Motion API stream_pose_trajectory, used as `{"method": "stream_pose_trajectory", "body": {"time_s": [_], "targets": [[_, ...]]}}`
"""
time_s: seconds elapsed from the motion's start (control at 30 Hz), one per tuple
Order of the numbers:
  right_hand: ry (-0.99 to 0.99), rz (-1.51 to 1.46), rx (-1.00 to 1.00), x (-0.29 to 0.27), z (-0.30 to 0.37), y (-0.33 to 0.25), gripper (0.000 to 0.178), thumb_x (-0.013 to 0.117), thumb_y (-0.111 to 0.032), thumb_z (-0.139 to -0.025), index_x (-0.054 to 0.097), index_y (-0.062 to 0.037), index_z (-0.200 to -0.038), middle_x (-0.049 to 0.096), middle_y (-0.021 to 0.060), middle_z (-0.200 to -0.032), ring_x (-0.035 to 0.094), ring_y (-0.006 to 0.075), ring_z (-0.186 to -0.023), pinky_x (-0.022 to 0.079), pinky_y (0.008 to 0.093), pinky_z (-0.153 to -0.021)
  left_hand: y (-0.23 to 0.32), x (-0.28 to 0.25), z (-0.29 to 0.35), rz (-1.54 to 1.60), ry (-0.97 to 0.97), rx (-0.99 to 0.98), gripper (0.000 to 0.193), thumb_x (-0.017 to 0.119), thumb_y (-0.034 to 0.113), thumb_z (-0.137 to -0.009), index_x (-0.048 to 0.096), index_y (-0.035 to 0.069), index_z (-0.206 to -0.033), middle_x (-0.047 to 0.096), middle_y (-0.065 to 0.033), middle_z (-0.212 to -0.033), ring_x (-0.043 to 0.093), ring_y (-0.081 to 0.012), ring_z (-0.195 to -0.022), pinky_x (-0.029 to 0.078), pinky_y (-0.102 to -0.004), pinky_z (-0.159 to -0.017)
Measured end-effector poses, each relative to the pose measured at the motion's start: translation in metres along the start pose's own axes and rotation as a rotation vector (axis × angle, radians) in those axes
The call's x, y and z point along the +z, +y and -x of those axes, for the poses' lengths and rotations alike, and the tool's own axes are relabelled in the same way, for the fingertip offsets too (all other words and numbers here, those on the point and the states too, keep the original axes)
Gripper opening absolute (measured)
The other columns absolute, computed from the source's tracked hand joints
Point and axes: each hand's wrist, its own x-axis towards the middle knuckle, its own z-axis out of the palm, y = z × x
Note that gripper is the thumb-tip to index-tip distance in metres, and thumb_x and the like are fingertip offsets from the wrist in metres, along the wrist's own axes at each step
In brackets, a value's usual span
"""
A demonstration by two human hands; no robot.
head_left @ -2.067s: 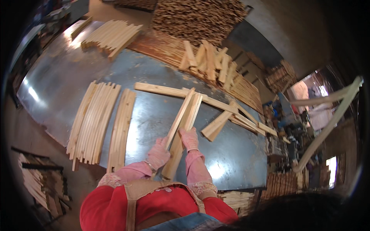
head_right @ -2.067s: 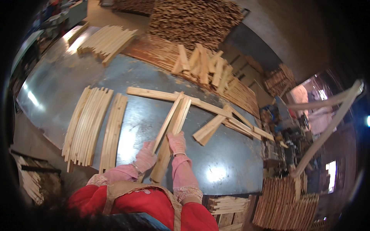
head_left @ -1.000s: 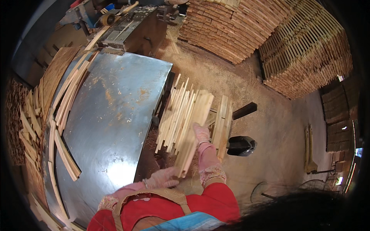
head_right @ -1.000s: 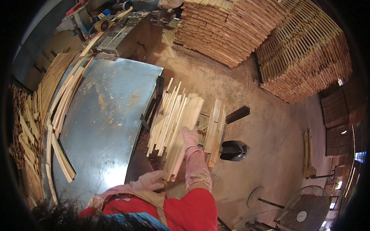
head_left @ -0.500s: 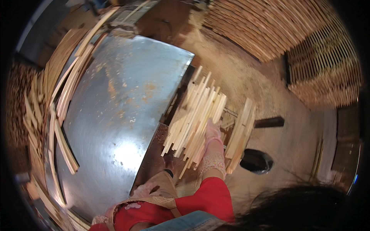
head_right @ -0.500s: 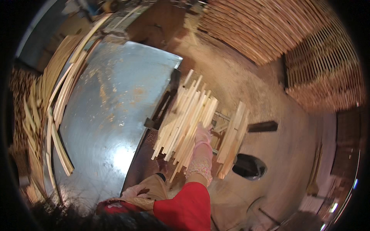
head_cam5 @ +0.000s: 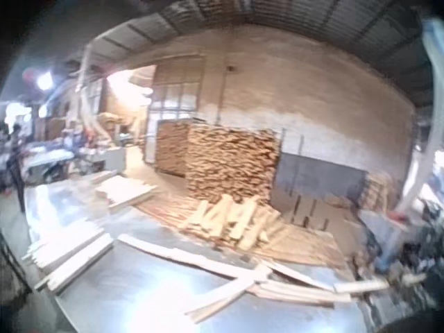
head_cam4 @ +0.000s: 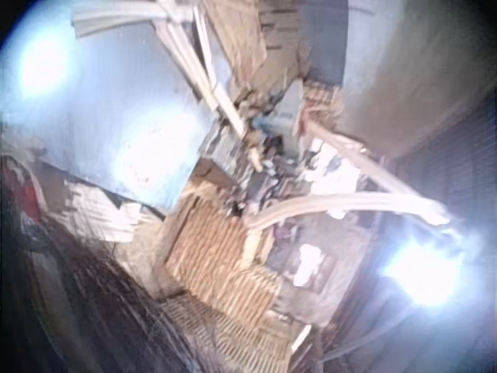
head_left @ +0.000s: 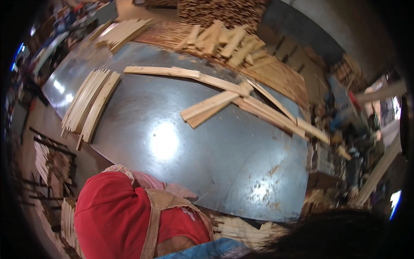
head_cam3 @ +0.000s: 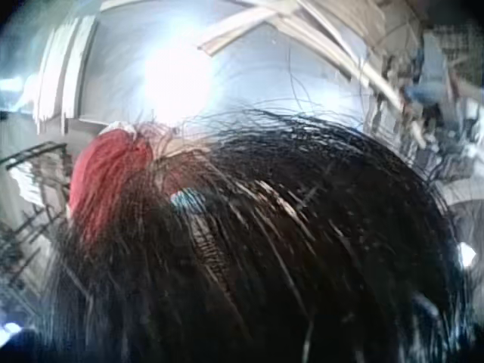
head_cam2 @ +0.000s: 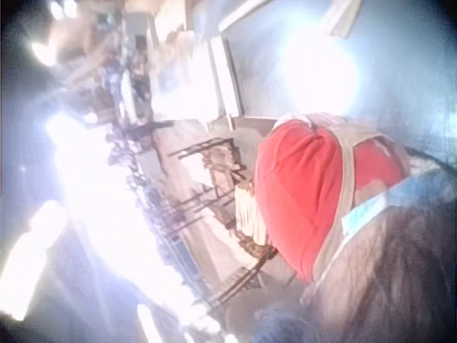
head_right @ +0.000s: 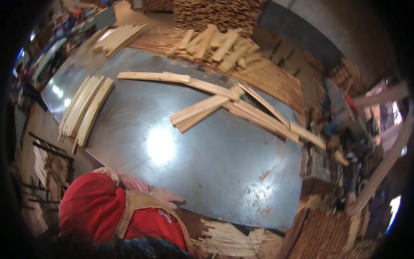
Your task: The person sorts and stacks thin wooden slats on a metal table. They pick up individual pieces from a pile, align them, and place them into a neat stack, occasionally moving the stack to a different location on the table.
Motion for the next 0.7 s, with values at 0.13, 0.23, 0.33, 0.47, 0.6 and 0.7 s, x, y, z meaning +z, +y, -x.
{"method": "stream_pose_trajectory", "body": {"time_s": [0.13, 0.23, 0.33, 0.47, 0.6, 0.7], "targets": [[-0.191, 0.305, -0.103, 0.092, 0.027, -0.075, 0.087, 0.063, -0.054, -0.101, 0.036, -0.0005, -0.164, 0.051, 0.0254, -0.161, 0.051, 0.0402, -0.148, 0.041, 0.0444, -0.121, -0.088, -0.07, 0.072, -0.001, 0.373, -0.104, 0.052, 0.062, 0.042, -0.098, 0.064, 0.01, -0.138, 0.07, -0.0175, -0.123, 0.068, -0.0402, -0.117, 0.054, -0.0515, -0.1], [-0.32, 0.547, -0.157, 0.162, 0.053, -0.125, 0.085, 0.063, -0.053, -0.1, 0.038, -0.001, -0.163, 0.052, 0.0249, -0.161, 0.051, 0.04, -0.147, 0.042, 0.0446, -0.12, -0.188, -0.124, 0.154, 0.029, 0.779, -0.271, 0.041, 0.066, 0.038, -0.089, 0.065, 0.007, -0.115, 0.071, -0.0199, -0.113, 0.067, -0.0428, -0.107, 0.054, -0.0513, -0.098], [-0.452, 0.793, -0.191, 0.223, 0.079, -0.165, 0.084, 0.064, -0.053, -0.1, 0.04, -0.0014, -0.162, 0.053, 0.0243, -0.16, 0.052, 0.0398, -0.147, 0.042, 0.0448, -0.12, -0.342, -0.13, 0.258, -0.251, 0.926, -0.511, 0.062, 0.071, 0.048, -0.088, 0.066, 0.006, -0.132, 0.067, -0.0204, -0.135, 0.058, -0.0436, -0.132, 0.036, -0.055, -0.123], [-0.667, 1.118, -0.249, 0.295, 0.106, -0.224, 0.082, 0.065, -0.051, -0.1, 0.043, -0.002, -0.161, 0.054, 0.0236, -0.159, 0.053, 0.0396, -0.146, 0.043, 0.045, -0.119, -0.467, -0.157, 0.414, -0.654, 0.32, -0.762, 0.067, 0.047, 0.044, -0.105, 0.045, 0.006, -0.161, 0.039, -0.0143, -0.172, 0.027, -0.0291, -0.163, 0.006, -0.0525, -0.137], [-0.796, 1.292, -0.729, 0.412, 0.105, -0.356, 0.08, 0.065, -0.05, -0.099, 0.045, -0.0026, -0.16, 0.055, 0.0228, -0.159, 0.054, 0.0393, -0.145, 0.044, 0.0453, -0.118, -0.492, -0.129, 0.424, -0.652, 0.284, -0.822, 0.068, 0.048, 0.042, -0.103, 0.046, 0.006, -0.16, 0.039, -0.0178, -0.172, 0.026, -0.0319, -0.163, 0.006, -0.0535, -0.136], [-0.421, 1.217, -0.998, 0.53, 0.134, -0.506, 0.07, 0.07, -0.036, -0.093, 0.049, -0.0061, -0.153, 0.058, 0.0218, -0.152, 0.055, 0.0405, -0.139, 0.044, 0.0483, -0.117, -0.468, -0.134, 0.421, -0.532, 0.324, -0.944, 0.07, 0.051, 0.042, -0.101, 0.046, 0.004, -0.16, 0.04, -0.0193, -0.17, 0.027, -0.0335, -0.162, 0.006, -0.0536, -0.136]]}}
